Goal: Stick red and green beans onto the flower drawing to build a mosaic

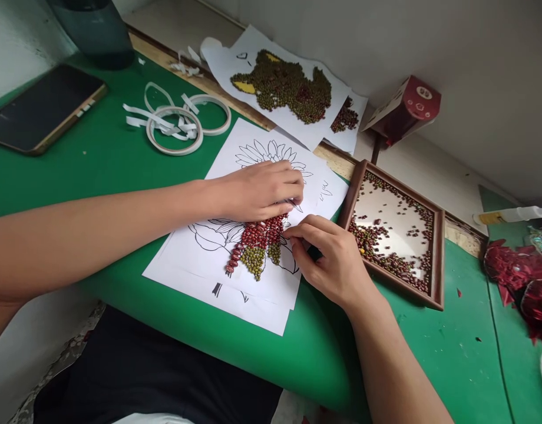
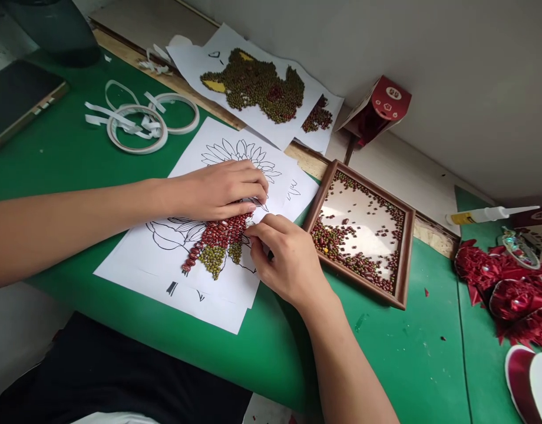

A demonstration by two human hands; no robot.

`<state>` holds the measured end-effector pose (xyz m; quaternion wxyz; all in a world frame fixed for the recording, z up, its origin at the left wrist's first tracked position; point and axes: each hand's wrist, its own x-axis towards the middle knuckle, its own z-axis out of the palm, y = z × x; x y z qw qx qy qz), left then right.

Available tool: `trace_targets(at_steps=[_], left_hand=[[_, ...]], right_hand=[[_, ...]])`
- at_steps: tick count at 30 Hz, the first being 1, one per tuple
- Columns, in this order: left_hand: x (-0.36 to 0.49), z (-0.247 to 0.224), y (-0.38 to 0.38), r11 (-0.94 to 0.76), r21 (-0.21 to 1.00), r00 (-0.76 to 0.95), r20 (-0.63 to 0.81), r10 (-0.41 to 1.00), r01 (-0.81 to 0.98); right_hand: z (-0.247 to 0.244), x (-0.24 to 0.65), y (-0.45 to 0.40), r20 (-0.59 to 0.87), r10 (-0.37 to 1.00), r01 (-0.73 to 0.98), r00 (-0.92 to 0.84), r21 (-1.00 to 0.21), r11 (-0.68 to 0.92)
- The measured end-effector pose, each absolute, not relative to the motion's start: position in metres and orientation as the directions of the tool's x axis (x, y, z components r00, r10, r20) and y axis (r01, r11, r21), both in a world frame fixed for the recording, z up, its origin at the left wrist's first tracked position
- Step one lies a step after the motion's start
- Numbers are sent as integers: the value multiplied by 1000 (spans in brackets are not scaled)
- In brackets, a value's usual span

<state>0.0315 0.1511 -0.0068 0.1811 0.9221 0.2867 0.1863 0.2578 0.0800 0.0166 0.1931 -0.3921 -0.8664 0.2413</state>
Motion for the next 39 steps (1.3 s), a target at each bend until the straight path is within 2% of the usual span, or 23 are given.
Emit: trace_targets(at_steps=[15,26,34,39], left_hand=[[31,-6,150,-770,429,769,226,598,473],[31,-8,152,-761,461,763,237,601,457],[30,-9,152,-762,460,764,236,600,456],[30,-12,152,-758,484,756,260,601,436]], right_hand=[[23,261,80,106,757,526,-645,-657,540],[24,262,81,109,751,518,-651,-659,545],[25,262,80,60,704,501,-707,-660,559],[25,263,81,91,724,512,-684,-648,564]])
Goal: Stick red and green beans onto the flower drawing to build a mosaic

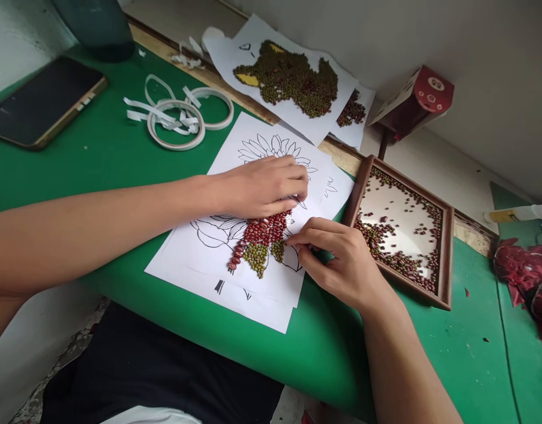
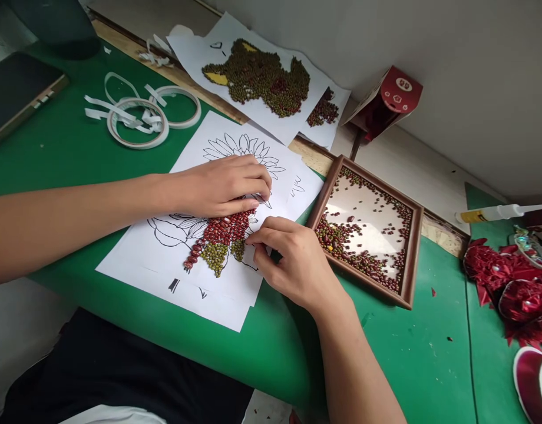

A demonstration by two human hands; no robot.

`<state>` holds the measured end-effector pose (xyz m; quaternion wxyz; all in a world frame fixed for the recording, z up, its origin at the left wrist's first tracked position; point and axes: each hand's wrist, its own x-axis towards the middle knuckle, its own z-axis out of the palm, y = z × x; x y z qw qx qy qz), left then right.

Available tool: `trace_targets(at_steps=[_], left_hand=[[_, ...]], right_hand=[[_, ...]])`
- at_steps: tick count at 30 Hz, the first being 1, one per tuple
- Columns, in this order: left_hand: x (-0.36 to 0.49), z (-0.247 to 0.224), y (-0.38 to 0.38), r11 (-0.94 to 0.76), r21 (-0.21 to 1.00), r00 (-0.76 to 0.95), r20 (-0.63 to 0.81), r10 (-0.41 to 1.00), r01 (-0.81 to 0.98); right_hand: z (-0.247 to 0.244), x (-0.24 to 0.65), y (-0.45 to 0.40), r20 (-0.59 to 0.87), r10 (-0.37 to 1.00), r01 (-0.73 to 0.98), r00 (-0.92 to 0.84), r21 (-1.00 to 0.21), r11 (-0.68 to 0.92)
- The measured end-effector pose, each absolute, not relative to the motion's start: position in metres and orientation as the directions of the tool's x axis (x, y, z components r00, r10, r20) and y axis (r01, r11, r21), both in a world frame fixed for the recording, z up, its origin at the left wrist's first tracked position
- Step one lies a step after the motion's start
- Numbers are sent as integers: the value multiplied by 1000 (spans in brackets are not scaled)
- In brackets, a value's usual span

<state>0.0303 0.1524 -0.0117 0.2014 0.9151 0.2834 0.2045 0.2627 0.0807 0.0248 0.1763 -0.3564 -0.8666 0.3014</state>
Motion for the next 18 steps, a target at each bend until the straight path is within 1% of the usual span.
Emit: trace_targets(at_steps=[8,14,18], left_hand=[[30,-11,153,-782,425,770,253,586,456],[30,-13,153,-777,456,759,280,588,434],[30,-13,154,-788,433,767,276,579,439]], right_hand=[[25,264,80,71,694,488,-716,-659,572],[26,263,81,72,705,515,-706,-631,580],[25,264,81,74,703,506,-708,-642,577]])
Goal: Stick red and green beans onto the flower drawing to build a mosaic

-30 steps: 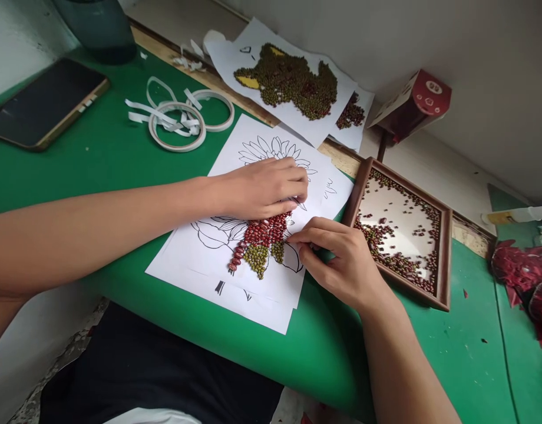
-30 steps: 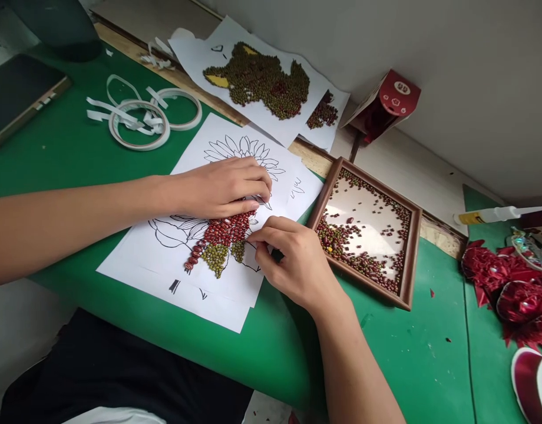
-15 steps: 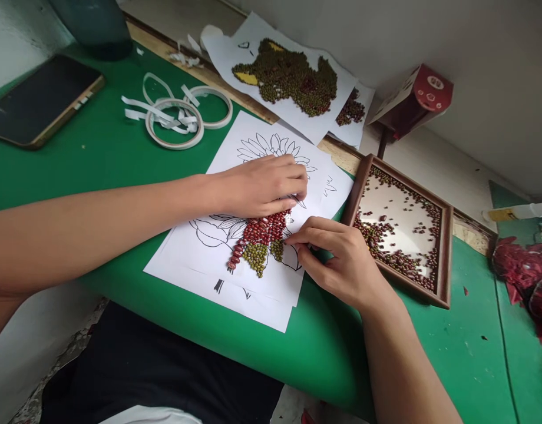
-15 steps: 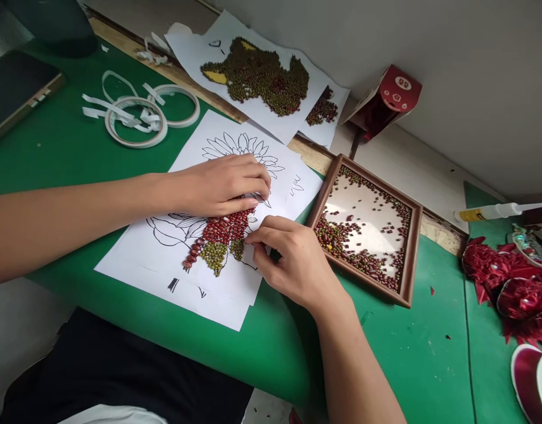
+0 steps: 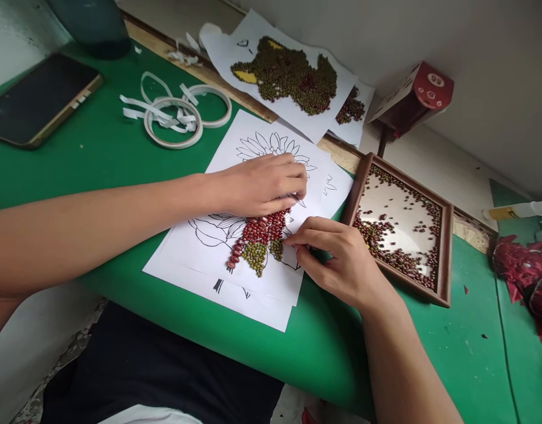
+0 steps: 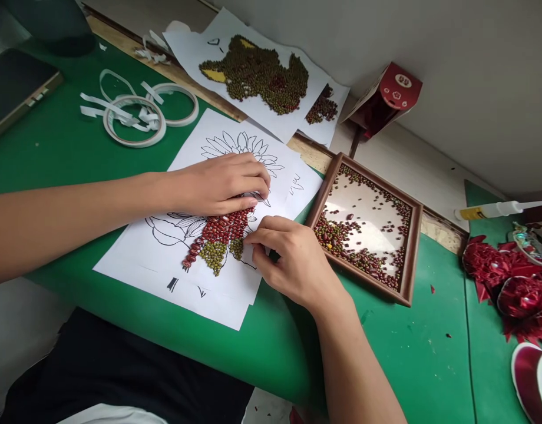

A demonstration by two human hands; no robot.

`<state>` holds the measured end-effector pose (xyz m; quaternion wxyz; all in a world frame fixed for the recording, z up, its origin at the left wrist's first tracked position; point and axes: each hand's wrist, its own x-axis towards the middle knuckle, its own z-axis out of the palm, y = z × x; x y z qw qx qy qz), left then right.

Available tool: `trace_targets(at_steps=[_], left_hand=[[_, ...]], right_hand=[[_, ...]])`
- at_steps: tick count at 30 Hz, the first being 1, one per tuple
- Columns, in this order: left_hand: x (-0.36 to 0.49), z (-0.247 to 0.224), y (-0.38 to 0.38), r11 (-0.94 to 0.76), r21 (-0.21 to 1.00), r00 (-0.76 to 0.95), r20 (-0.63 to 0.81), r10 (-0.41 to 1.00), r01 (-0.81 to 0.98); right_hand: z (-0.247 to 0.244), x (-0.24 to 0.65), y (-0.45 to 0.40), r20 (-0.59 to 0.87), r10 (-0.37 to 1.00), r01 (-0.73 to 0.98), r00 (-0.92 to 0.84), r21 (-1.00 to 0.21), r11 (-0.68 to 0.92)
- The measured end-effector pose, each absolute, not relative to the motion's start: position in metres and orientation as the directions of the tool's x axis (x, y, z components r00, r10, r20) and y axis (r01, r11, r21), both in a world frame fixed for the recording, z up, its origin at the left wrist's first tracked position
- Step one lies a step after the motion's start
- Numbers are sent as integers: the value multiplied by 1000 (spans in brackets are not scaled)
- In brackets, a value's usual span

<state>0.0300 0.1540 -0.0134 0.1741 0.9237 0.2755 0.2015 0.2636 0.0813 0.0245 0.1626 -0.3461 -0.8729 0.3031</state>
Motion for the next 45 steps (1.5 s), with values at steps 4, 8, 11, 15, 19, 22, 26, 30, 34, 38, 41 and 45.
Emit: trace_targets(at_steps=[4,8,11,15,19,22,26,30,34,38,41,45], left_hand=[[30,-13,154,-796,410,773,272,573,446],[30,-13,154,-789,424,766,277,580,444],[31,-12,153,-785,434,763,279,583,441],[31,-9,152,-792,418,771,271,576,445],[29,-3,150,-810,403,782,287,554,426],[30,2,145,-829,395,815,263,516,396],[33,3,137,-839,413,857,216,468,355],[34,2,134,-816,460,849,213,484,350],[33,3,135,-821,452,853,211,478,349],[33,4,136,-834,448,851,250,462,321],[33,4,137,-842,436,838,286,464,318],[34,3,138,-872,375,826,346,446,314]], right_hand=[[24,264,82,103,713,491,-693,-657,572],[23,264,81,89,712,501,-697,-649,572],[23,263,80,95,705,492,-703,-651,578],[27,270,87,284,785,510,-551,-629,586],[32,300,106,431,889,768,-154,-515,382],[30,327,120,285,958,890,3,-437,128],[27,346,128,96,995,897,-16,-439,57],[32,348,124,35,990,870,-134,-474,135],[37,346,121,11,980,879,-197,-441,182],[35,345,121,32,967,881,-251,-405,242],[33,346,121,45,965,889,-257,-380,255],[35,337,118,103,974,853,-199,-472,224]])
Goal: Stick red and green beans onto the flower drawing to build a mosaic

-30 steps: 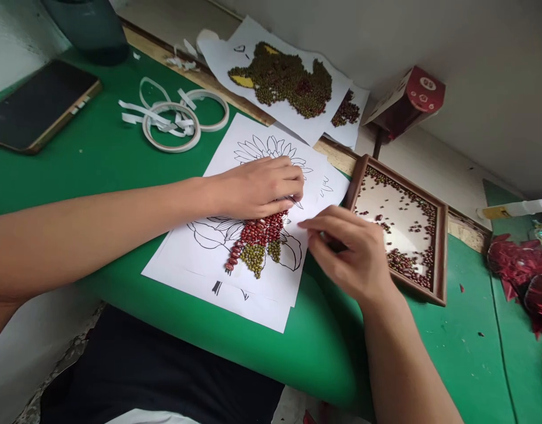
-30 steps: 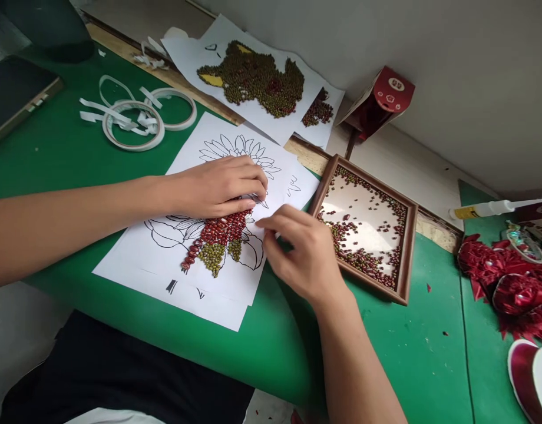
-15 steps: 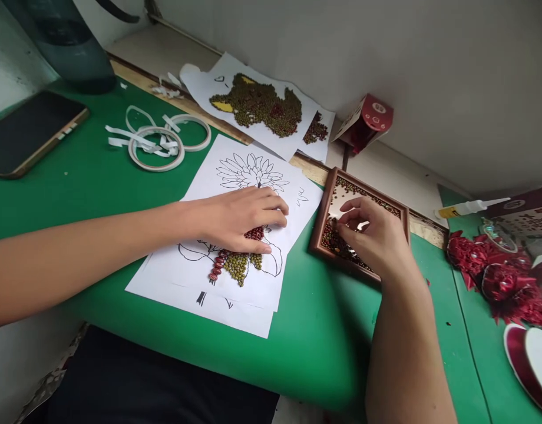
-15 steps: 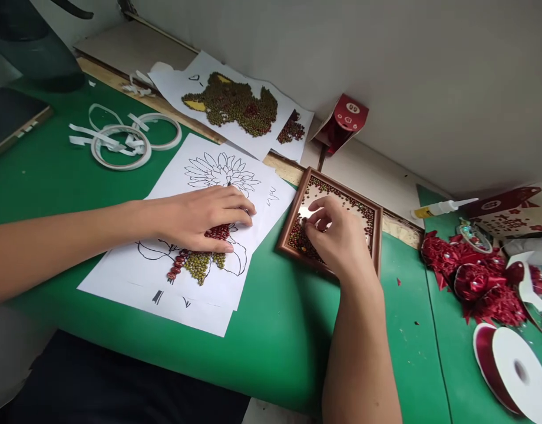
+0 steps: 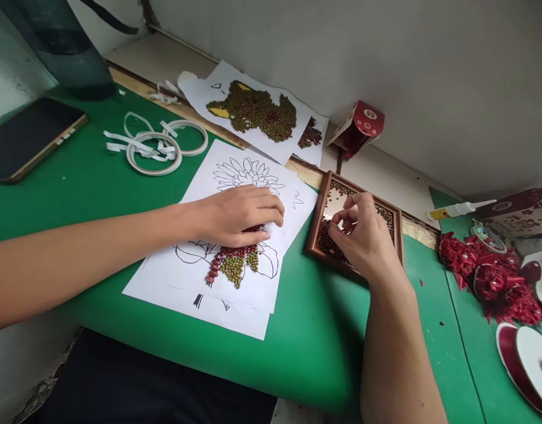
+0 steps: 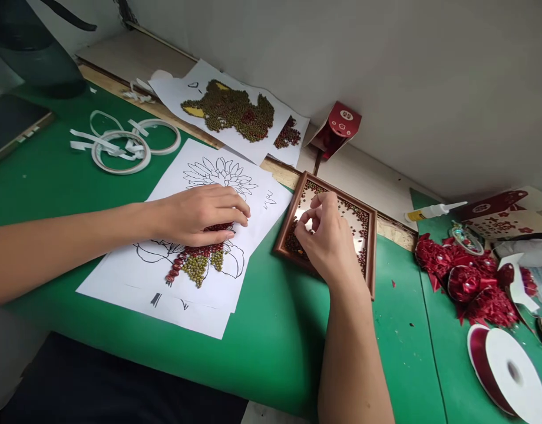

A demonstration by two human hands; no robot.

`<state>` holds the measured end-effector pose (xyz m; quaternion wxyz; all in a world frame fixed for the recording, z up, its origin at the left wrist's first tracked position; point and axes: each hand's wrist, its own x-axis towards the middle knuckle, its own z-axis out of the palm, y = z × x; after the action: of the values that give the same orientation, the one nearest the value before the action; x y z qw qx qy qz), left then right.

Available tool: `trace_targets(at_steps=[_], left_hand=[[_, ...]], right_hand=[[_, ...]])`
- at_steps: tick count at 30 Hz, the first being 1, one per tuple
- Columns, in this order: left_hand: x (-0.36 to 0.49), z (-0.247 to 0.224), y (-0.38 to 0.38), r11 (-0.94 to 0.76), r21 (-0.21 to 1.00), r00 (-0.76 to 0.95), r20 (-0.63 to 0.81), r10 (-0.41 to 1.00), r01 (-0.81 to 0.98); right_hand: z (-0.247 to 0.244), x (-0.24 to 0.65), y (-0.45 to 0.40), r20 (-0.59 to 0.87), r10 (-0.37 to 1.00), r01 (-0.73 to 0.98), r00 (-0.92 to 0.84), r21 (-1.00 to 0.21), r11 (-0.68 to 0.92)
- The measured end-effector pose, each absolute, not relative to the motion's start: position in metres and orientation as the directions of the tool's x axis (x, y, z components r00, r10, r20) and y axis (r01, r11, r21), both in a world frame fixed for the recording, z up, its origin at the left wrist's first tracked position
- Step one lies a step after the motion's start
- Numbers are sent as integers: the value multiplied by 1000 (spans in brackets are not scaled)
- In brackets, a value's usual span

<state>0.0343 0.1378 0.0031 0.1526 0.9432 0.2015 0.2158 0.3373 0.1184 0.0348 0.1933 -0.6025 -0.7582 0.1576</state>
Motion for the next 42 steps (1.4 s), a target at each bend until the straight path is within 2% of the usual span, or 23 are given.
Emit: trace_targets(at_steps=[3,5,8,11,14,19,23,28,35,42], left_hand=[[36,3,138,-899,318,810,413,417,300],[36,4,137,-916,280,792,468,391,287],[36,6,135,-933,229,772,525,358,277],[37,9,132,-943,188,770,544,333,275],[38,10,129,-947,170,778,540,321,273],[39,9,130,-935,198,743,568,353,293],[38,9,131,-931,219,738,567,366,294],[38,9,130,-946,208,703,633,324,249],[40,11,128,-925,233,725,575,380,300],[40,9,128,-940,213,698,629,342,268]], right_hand=[[35,315,109,174,960,681,-218,-678,277],[33,294,99,147,942,524,-302,-800,293],[27,268,86,60,905,342,-421,-914,220],[21,257,81,36,904,182,-426,-975,124],[20,260,84,16,914,87,-406,-995,56],[23,262,86,-22,919,97,-395,-995,17],[22,260,84,-15,918,96,-397,-995,25],[20,260,85,-6,918,56,-396,-998,18],[20,260,86,6,921,71,-389,-997,36],[20,261,85,10,921,96,-390,-994,52]])
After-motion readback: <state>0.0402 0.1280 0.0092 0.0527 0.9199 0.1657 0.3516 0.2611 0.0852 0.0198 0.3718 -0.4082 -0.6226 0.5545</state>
